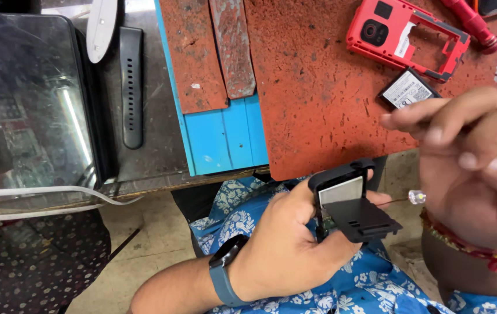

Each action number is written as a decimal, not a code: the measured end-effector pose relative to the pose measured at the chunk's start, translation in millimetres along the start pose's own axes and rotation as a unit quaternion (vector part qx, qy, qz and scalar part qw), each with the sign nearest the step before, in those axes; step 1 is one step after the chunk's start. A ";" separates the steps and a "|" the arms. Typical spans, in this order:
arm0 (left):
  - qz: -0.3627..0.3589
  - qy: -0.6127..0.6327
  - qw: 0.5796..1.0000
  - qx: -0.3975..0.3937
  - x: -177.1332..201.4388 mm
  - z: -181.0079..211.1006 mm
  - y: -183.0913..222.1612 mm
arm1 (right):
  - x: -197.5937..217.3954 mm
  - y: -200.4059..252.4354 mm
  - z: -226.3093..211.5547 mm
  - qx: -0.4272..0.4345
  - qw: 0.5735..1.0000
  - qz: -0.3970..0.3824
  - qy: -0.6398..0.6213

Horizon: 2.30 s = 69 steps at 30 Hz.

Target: The person disassembles and reassembles a feature phone, removing the battery and display unit before fitting a motherboard into a casing and using tweezers to align internal components.

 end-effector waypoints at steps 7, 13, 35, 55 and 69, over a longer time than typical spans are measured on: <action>-0.032 -0.045 0.998 0.012 4.0 12.7 -2.6 | 5.4 -16.0 -24.2 -0.234 0.947 -0.098 0.195; -0.047 -0.120 0.989 0.074 2.1 0.8 2.6 | 8.6 -37.2 -29.3 -0.263 0.850 -0.296 0.348; -0.090 -0.116 0.982 0.120 6.1 -4.0 -2.2 | -13.4 -60.7 -27.5 -0.315 0.742 -0.398 0.438; -0.155 0.394 0.886 0.192 10.5 -17.3 3.3 | 8.3 -46.7 -21.7 -0.304 0.904 -0.178 0.242; -0.021 0.361 0.930 0.060 3.2 -21.6 3.5 | -11.0 42.3 -13.9 -0.077 0.979 0.032 -0.185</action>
Point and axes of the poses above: each hand's wrist, its own y-axis away from the middle knuckle, its own x-axis out of the back of the hand, z = x × y, the point moved 1 cm from there along -y, towards the middle knuckle, and after that the axes turned 3 degrees about -z, right-handed, at the moved point
